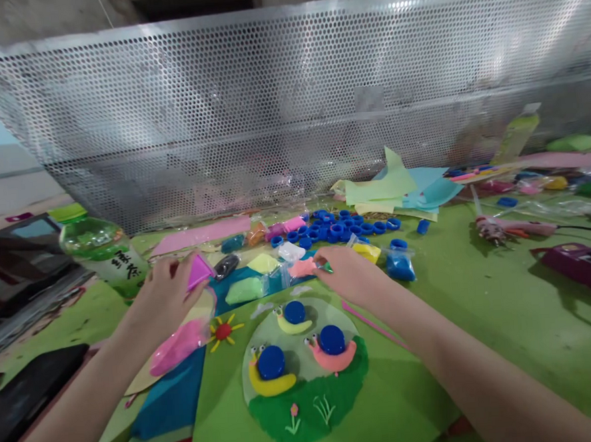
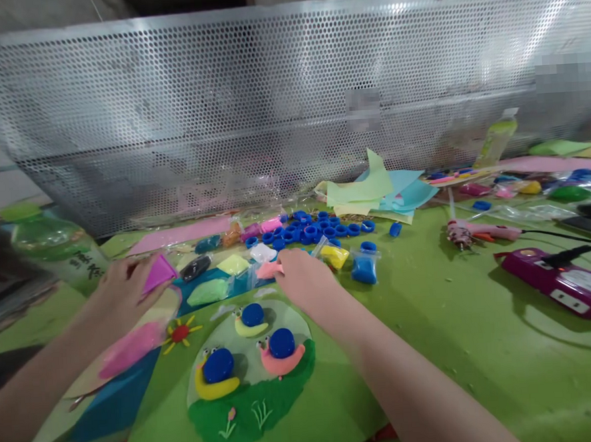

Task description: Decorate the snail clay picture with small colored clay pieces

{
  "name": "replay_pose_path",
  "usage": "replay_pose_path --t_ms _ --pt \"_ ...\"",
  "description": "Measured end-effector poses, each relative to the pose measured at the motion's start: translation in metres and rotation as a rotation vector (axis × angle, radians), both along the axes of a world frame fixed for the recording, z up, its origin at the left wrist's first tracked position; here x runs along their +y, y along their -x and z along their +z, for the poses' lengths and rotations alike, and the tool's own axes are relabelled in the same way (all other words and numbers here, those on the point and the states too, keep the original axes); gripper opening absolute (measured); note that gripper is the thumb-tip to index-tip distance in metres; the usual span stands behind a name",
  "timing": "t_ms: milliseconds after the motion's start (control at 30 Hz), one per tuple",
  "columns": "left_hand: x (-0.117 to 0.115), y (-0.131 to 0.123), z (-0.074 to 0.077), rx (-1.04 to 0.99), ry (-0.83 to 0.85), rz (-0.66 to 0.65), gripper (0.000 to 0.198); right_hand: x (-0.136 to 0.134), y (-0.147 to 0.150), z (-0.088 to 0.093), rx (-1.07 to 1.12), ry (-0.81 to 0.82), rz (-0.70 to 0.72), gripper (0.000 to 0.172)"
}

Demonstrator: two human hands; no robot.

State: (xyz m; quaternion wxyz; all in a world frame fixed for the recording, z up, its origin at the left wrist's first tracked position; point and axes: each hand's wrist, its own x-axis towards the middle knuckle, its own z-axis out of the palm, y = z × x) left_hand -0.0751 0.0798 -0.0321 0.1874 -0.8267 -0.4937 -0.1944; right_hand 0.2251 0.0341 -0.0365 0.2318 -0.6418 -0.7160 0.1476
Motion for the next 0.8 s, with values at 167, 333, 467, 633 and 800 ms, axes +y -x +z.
replay_pose_path --t_ms 167,333,467,633,800 --pt "-0.022 -0.019 0.004 0.073 0.102 -0.065 0.051 -0.009 0.005 0.017 0.073 -0.048 0.078 0.02" --pt "-0.054 -0.042 0.011 0.013 0.029 -0.188 0.059 -0.028 0.015 0.033 0.382 -0.089 0.359 0.019" --pt "-0.069 -0.058 0.01 -0.012 -0.075 -0.308 0.073 -0.039 0.022 0.033 0.482 -0.079 0.535 0.02" --pt "-0.075 -0.066 0.004 -0.041 -0.177 -0.311 0.068 -0.043 0.026 0.033 0.472 -0.087 0.522 0.008" --pt "-0.081 -0.065 0.002 -0.094 -0.191 -0.32 0.065 -0.045 0.034 0.029 0.5 0.04 0.519 0.009"
